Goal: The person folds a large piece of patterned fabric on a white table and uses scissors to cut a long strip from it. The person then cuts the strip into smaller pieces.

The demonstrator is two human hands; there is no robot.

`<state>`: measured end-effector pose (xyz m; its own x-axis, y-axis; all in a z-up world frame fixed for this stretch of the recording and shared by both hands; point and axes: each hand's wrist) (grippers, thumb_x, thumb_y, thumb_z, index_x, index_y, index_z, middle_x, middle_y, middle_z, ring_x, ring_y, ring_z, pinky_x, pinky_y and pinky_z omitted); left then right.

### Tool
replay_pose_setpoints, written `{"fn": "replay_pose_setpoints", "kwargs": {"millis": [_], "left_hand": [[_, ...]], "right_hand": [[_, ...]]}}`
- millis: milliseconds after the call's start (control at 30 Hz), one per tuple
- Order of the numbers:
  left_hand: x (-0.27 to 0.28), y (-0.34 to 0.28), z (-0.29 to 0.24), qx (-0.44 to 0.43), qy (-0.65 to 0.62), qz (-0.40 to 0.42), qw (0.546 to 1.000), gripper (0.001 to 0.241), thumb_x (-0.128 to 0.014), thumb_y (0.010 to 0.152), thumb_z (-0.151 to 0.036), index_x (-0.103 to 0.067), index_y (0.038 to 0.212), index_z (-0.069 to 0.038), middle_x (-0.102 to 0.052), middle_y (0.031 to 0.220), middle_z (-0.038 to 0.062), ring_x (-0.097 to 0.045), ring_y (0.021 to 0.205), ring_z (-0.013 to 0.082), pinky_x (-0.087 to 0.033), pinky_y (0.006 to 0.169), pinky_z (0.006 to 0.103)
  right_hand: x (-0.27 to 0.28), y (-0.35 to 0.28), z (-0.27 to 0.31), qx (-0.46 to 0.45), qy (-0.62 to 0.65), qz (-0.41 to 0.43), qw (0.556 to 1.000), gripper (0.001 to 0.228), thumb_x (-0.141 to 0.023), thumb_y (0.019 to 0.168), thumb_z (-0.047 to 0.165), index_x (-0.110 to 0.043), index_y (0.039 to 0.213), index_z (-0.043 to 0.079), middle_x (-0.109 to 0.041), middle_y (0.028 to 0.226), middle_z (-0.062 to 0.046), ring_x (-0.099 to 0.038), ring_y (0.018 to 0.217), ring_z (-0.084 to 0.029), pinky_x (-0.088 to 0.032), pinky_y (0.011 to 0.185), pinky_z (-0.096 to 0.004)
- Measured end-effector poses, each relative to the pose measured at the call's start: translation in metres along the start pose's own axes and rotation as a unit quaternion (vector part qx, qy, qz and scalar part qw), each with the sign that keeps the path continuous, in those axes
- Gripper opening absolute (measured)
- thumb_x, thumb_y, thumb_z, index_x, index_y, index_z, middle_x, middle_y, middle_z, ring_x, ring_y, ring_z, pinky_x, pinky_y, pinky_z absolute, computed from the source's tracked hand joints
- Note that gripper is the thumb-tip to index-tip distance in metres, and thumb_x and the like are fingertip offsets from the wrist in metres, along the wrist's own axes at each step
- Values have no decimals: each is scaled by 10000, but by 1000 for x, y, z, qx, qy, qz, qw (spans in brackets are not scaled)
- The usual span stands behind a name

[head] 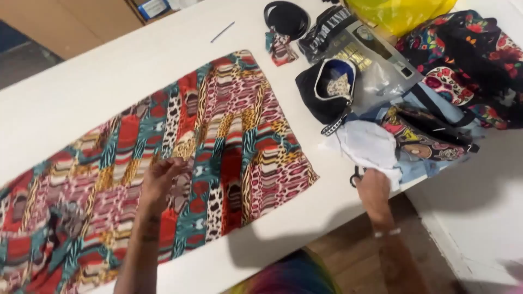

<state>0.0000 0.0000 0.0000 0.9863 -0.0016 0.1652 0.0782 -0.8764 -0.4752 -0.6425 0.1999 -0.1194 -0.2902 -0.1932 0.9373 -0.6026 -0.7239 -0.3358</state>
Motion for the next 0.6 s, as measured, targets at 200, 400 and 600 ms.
{"fn": "replay_pose_setpoints", "kwargs": {"millis": [200, 400, 600], "left_hand": [[-1, 199, -65, -263, 411, -86, 869, 222, -909, 1106, -540, -929, 1318, -477, -923, 1130, -47, -866, 1215, 346, -665, 1110, 520], [-146, 271, -200, -433, 430, 48, 791, 293, -729, 1119, -84, -1000, 1220, -130, -964, 1157, 87, -894, 921, 301, -674, 760, 498], [-243, 418, -162, -385, 554, 40, 737, 401, -802, 1085, -148, -926, 1446, -269, -934, 1190, 175, -875, 1079, 508, -676, 1042, 600]], "right_hand": [[-43, -47, -8, 243, -152, -551, 784, 403, -839, 1207, 389, -933, 1285, 5, -804, 1069, -104, -868, 1212, -339, -662, 1065, -465], [8, -124, 131, -212, 299, 50, 929, 594, -813, 1072, 511, -862, 1533, 140, -881, 1482, -106, -821, 1356, -322, -610, 1172, -529], [-22, -123, 197, -253, 291, -46, 921, 632, -923, 976, 606, -881, 1294, 61, -872, 1240, -157, -808, 1172, -373, -662, 1031, -538]]}}
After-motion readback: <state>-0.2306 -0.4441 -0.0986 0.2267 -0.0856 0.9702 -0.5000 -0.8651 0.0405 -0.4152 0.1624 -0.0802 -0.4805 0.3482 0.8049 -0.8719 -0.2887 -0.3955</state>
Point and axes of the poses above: each hand's wrist, its own y-axis towards the middle knuckle, its own x-axis out of the back of the hand, z = x × y
